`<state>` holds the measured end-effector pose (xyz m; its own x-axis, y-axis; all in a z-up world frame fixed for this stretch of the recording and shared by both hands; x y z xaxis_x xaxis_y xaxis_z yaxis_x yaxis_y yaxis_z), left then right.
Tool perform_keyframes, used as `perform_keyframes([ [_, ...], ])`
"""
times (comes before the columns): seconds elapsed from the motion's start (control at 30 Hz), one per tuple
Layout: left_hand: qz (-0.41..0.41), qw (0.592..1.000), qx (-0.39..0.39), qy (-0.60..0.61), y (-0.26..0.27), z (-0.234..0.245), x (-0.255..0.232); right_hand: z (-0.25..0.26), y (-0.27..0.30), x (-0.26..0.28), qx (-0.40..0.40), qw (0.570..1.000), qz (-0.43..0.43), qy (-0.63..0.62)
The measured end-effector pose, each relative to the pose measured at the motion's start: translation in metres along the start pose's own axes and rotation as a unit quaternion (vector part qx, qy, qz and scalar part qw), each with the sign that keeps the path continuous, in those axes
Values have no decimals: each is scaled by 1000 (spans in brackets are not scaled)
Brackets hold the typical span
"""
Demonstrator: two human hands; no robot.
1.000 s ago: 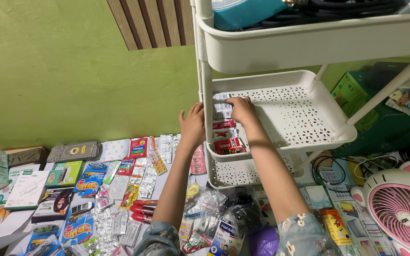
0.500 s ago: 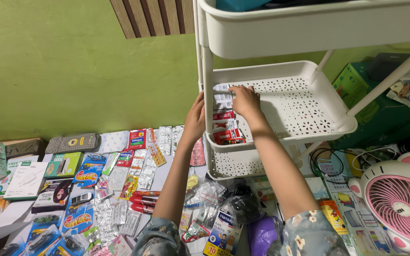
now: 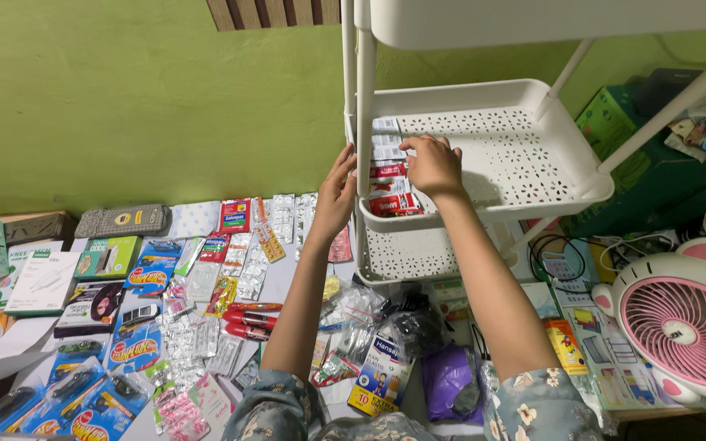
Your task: The person organizes various medicine packets and strips on a table and places them into the shelves of a white cart.
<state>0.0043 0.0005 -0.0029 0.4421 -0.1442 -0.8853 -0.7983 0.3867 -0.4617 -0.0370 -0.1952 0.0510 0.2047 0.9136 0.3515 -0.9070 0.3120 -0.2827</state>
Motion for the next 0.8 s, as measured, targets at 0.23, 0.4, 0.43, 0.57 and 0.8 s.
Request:
perform_keyframes([
  [0.23,-14,1000,8,23,31,2,-12,10,36,-2,28,999,-31,4],
  [0.4,-23,999,5,25,55,2,-21,19,69,4,-42,998,20,-43],
  [0.43,-24,1000,2,16,61,2,-24,21,76,6,-54,996,30,-62],
  [0.57,-9,1000,-3,7,80,6,-35,32,103,19,-91,982,51,-156],
  [0.8,-1,1000,11,19,116,21,-47,45,149,51,-194,957,112,-183],
])
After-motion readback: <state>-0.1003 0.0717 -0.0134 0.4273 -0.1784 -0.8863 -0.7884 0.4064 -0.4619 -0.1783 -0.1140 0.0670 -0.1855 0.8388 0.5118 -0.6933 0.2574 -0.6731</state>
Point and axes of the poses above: each hand's wrist, its own y-axis away from the middle knuckle, its own z-axis out of the back of the hand, x = y × z, the point moved 5 cm from there along -y, towards the middle knuckle, and after that the axes turned 3 degrees about y, right-handed, at the moved point
